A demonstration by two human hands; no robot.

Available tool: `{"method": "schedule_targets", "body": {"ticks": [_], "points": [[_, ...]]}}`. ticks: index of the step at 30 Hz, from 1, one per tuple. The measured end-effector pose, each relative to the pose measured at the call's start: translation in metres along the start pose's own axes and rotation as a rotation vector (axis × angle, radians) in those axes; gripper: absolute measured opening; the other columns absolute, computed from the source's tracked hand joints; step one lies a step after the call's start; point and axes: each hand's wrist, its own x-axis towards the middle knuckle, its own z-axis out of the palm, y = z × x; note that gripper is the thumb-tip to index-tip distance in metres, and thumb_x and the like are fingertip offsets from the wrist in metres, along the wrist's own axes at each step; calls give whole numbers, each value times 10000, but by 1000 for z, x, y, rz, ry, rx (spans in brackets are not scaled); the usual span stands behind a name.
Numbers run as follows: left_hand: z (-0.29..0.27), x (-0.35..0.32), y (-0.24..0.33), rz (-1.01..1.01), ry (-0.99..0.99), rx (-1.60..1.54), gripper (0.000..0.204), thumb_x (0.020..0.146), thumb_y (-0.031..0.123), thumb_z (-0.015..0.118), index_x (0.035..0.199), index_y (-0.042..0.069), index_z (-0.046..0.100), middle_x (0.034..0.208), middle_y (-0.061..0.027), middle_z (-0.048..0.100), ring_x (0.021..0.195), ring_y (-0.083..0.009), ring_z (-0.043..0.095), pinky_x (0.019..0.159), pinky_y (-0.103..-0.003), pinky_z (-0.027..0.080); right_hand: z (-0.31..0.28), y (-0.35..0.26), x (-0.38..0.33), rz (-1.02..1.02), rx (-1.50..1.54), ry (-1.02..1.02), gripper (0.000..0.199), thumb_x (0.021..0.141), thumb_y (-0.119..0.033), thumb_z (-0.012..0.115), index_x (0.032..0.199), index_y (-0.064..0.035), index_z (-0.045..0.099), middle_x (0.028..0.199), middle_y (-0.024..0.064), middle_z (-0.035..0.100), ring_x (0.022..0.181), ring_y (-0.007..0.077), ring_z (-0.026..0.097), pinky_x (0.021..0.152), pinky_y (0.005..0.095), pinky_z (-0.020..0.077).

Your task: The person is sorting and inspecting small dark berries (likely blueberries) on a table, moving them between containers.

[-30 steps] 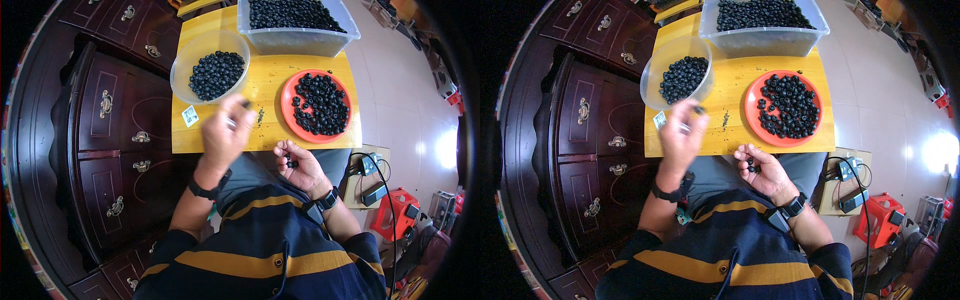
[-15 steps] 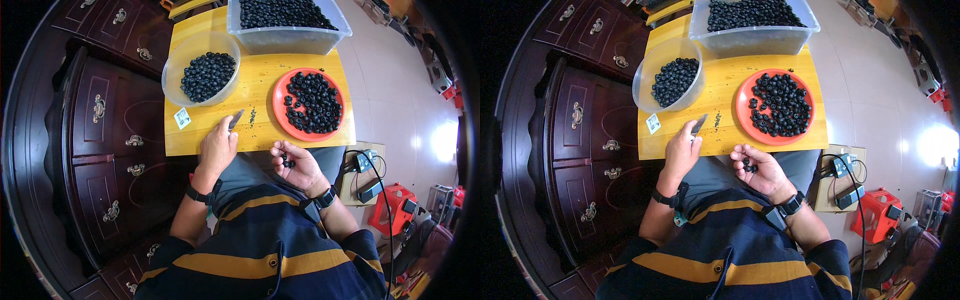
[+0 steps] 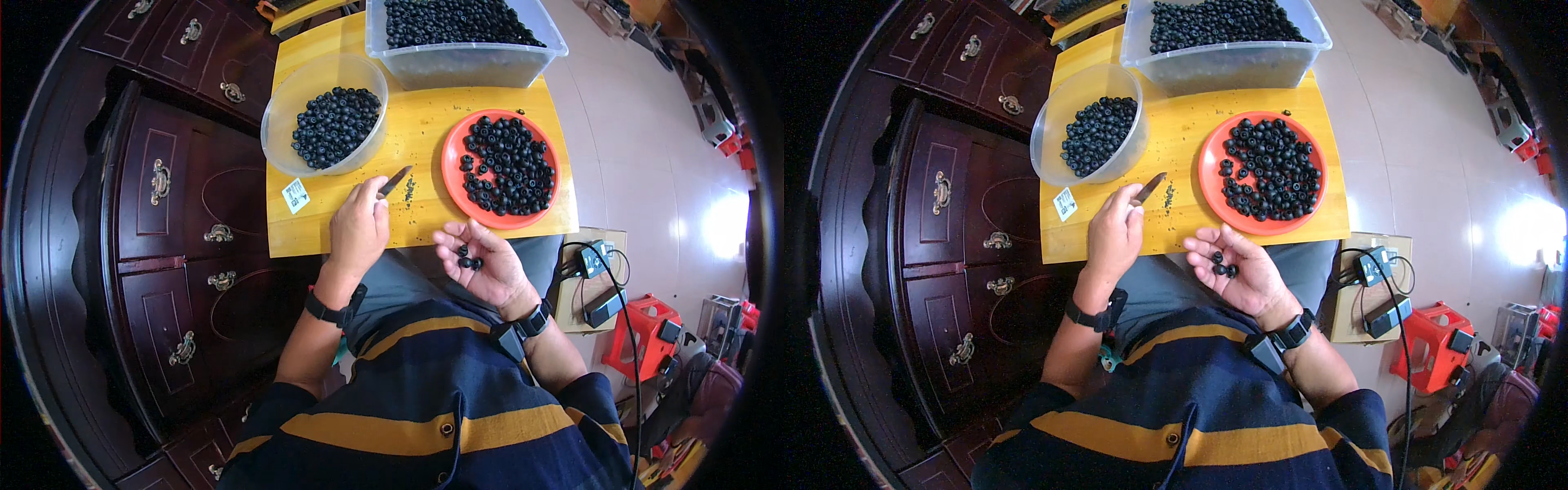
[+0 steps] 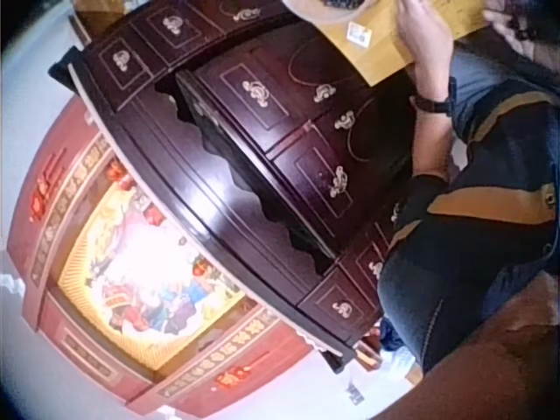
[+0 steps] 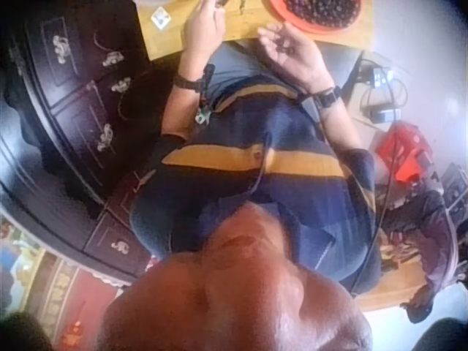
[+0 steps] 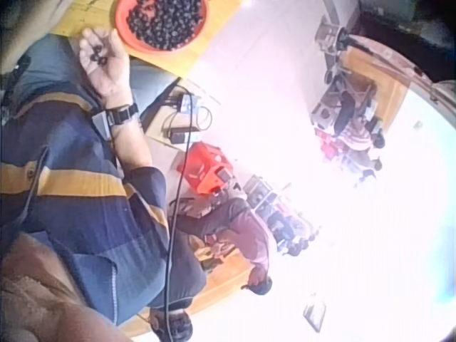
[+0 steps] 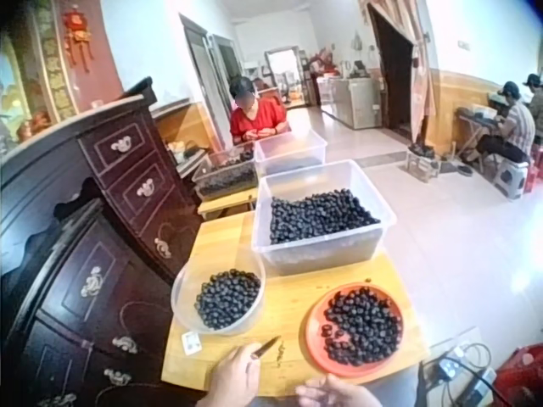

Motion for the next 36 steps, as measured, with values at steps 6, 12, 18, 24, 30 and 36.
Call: {"method": "schedule_targets", "body": {"ticks": [6,12,18,24,30,36], "points": [[-15,-25,58,-54,-188,-530,299,862,67,735,1135,5,630,742,-59,631,616,-115,580,584,-272,477,11,4,6,-26,73,-173,551,1066,-428,410,1388,6,515,1306,188,606,1239,306,567,1085,443,438],[5,-33,71,84,-210,-348,309,788,19,744,1089,66,692,786,-126,679,661,-270,671,597,-367,515,11,8,8,-22,22,-112,593,1072,-436,391,1427,32,473,1400,191,558,1296,305,533,1147,450,384],[12,-31,69,127,-231,-316,211,792,69,720,1000,65,687,703,-79,661,643,-276,678,570,-397,515,4,8,5,-8,-1,-144,546,1075,-391,414,1417,28,490,1396,182,563,1277,290,554,1123,431,423],[-8,-25,67,44,-250,-307,163,809,58,740,949,25,665,659,-78,633,556,-208,628,549,-333,487,-9,7,0,-99,-296,-56,227,998,-125,613,1214,-57,590,1020,38,679,912,113,690,773,234,579],[-11,-22,71,105,-371,-336,153,811,78,755,906,20,650,650,-73,626,561,-191,630,549,-320,485,-12,7,2,-44,-391,-62,133,973,-113,659,1081,-93,584,866,-35,621,666,32,604,565,151,502],[-1,-28,79,45,-289,-357,183,792,120,771,860,53,614,663,-76,628,601,-268,651,552,-374,498,-8,7,0,-104,-304,-46,74,1005,-136,614,1056,-93,583,881,-18,621,651,30,598,553,153,498]]}}
